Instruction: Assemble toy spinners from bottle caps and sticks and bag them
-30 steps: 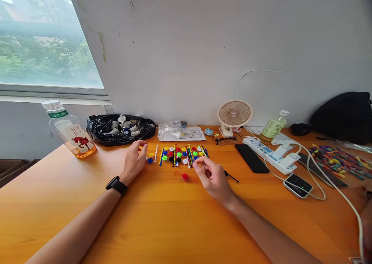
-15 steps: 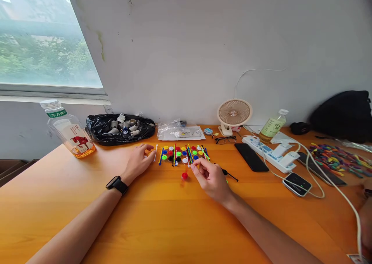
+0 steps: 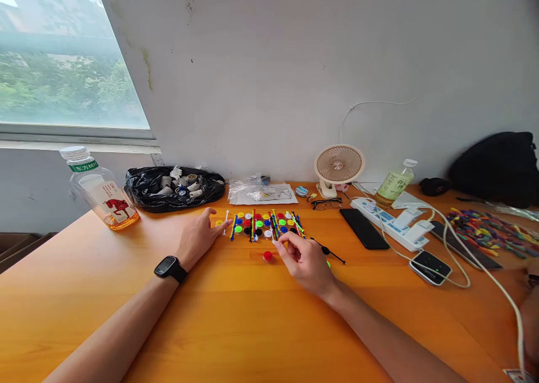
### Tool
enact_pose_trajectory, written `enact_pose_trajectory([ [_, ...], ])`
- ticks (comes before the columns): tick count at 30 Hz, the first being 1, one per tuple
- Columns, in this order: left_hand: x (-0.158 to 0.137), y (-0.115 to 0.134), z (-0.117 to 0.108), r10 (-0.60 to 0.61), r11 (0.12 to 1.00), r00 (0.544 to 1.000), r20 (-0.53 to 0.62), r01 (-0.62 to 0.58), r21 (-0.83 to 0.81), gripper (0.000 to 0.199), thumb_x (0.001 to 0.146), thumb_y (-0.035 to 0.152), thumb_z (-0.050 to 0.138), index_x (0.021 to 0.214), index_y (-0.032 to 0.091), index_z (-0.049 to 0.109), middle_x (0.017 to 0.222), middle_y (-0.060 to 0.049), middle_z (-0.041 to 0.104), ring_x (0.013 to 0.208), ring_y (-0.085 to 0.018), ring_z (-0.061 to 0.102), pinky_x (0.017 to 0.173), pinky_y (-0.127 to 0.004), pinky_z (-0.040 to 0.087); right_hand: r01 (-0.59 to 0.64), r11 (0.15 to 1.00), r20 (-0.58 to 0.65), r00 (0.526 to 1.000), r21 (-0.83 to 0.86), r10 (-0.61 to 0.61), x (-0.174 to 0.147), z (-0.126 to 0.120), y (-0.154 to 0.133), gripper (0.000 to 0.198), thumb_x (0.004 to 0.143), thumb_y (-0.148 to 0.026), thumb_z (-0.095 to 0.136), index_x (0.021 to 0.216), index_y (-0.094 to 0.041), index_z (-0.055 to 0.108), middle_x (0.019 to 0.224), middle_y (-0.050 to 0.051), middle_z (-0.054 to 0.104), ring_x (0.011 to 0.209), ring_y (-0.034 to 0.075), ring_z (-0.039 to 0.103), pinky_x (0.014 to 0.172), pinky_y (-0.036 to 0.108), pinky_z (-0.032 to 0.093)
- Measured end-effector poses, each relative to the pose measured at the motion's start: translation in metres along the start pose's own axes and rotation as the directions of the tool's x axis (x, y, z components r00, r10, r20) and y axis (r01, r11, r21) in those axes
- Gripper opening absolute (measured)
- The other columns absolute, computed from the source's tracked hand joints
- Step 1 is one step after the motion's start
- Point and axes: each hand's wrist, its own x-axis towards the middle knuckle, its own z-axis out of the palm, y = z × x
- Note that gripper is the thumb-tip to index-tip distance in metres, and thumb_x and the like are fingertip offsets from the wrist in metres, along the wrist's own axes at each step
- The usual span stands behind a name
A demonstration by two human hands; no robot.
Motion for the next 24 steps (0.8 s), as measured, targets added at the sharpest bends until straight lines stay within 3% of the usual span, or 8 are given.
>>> enact_pose_trajectory([
  [5, -0.007, 0.018, -0.016, 0.06, 0.997, 0.992, -0.114, -0.064, -0.034, 0.043, 0.103, 0.062, 0.046, 0.098, 0.024, 0.065, 0.068, 0.0, 0.063, 0.059, -0.02, 0.058, 0.057, -0.029, 0.03, 0.014, 1.0, -0.021, 1.0, -0.02, -0.014, 0.0, -0.001, 0.002, 0.028, 0.104, -0.044, 0.055, 0.089, -0.023, 0.067, 0.057, -0.004, 0.05, 0.051, 0.013, 0.048, 0.057, 0.027, 0.033],
  [8, -0.018, 0.037, -0.024, 0.195, 0.978, 0.979, -0.051, -0.198, -0.061, 0.049, 0.106, 0.059, 0.042, 0.076, 0.024, 0.06, 0.061, 0.0, 0.06, 0.054, -0.018, 0.055, 0.057, -0.03, 0.027, 0.021, 0.999, -0.023, 0.999, -0.035, -0.022, 0.0, 0.0, 0.003, 0.028, 0.104, -0.044, 0.055, 0.089, -0.023, 0.066, 0.057, -0.005, 0.049, 0.05, 0.013, 0.048, 0.057, 0.027, 0.033],
  [10, -0.026, 0.046, -0.026, 0.277, 0.959, 0.96, 0.034, -0.274, -0.078, 0.05, 0.105, 0.058, 0.045, 0.072, 0.024, 0.059, 0.059, -0.001, 0.06, 0.054, -0.018, 0.055, 0.056, -0.031, 0.028, 0.027, 0.998, -0.024, 0.999, -0.048, -0.029, 0.0, 0.0, 0.004, 0.028, 0.104, -0.044, 0.055, 0.089, -0.023, 0.066, 0.056, -0.005, 0.049, 0.05, 0.013, 0.049, 0.057, 0.027, 0.033],
  [13, -0.034, 0.053, -0.026, 0.375, 0.926, 0.914, 0.156, -0.361, -0.108, 0.045, 0.101, 0.06, 0.051, 0.078, 0.025, 0.065, 0.064, -0.002, 0.065, 0.058, -0.019, 0.06, 0.058, -0.031, 0.033, 0.031, 0.997, -0.029, 0.999, -0.072, -0.033, 0.001, 0.0, 0.004, 0.029, 0.104, -0.044, 0.055, 0.089, -0.022, 0.066, 0.056, -0.005, 0.05, 0.05, 0.013, 0.049, 0.058, 0.027, 0.033],
  [15, -0.035, 0.051, -0.026, 0.406, 0.913, 0.897, 0.174, -0.39, -0.117, 0.042, 0.101, 0.059, 0.052, 0.082, 0.025, 0.068, 0.071, -0.003, 0.07, 0.063, -0.02, 0.064, 0.061, -0.032, 0.037, 0.035, 0.996, -0.032, 0.999, -0.081, -0.038, 0.002, -0.001, 0.004, 0.029, 0.104, -0.043, 0.055, 0.088, -0.022, 0.066, 0.056, -0.005, 0.05, 0.051, 0.013, 0.049, 0.058, 0.027, 0.033],
  [20, -0.021, 0.033, -0.021, 0.3, 0.95, 0.953, -0.043, -0.303, -0.078, 0.031, 0.105, 0.044, 0.048, 0.096, 0.025, 0.07, 0.094, -0.006, 0.076, 0.086, -0.025, 0.069, 0.074, -0.035, 0.047, 0.055, 0.994, -0.022, 0.998, -0.098, -0.058, 0.001, -0.001, 0.003, 0.029, 0.105, -0.042, 0.054, 0.088, -0.022, 0.066, 0.056, -0.005, 0.048, 0.05, 0.013, 0.048, 0.058, 0.027, 0.032],
  [22, -0.014, 0.022, -0.017, 0.323, 0.943, 0.945, -0.052, -0.326, -0.066, 0.031, 0.105, 0.041, 0.047, 0.11, 0.024, 0.073, 0.109, -0.008, 0.077, 0.099, -0.028, 0.067, 0.085, -0.039, 0.05, 0.062, 0.992, -0.014, 0.998, -0.113, -0.065, 0.001, -0.001, 0.004, 0.029, 0.105, -0.042, 0.053, 0.088, -0.023, 0.066, 0.056, -0.004, 0.049, 0.051, 0.013, 0.048, 0.058, 0.027, 0.031],
  [24, -0.009, 0.013, -0.012, 0.36, 0.931, 0.933, 0.01, -0.359, -0.065, 0.036, 0.106, 0.04, 0.046, 0.121, 0.025, 0.074, 0.118, -0.008, 0.077, 0.104, -0.029, 0.065, 0.093, -0.042, 0.049, 0.069, 0.989, -0.007, 0.997, -0.13, -0.071, 0.0, -0.001, 0.004, 0.03, 0.105, -0.042, 0.053, 0.087, -0.023, 0.066, 0.057, -0.004, 0.051, 0.051, 0.014, 0.048, 0.059, 0.028, 0.031],
])
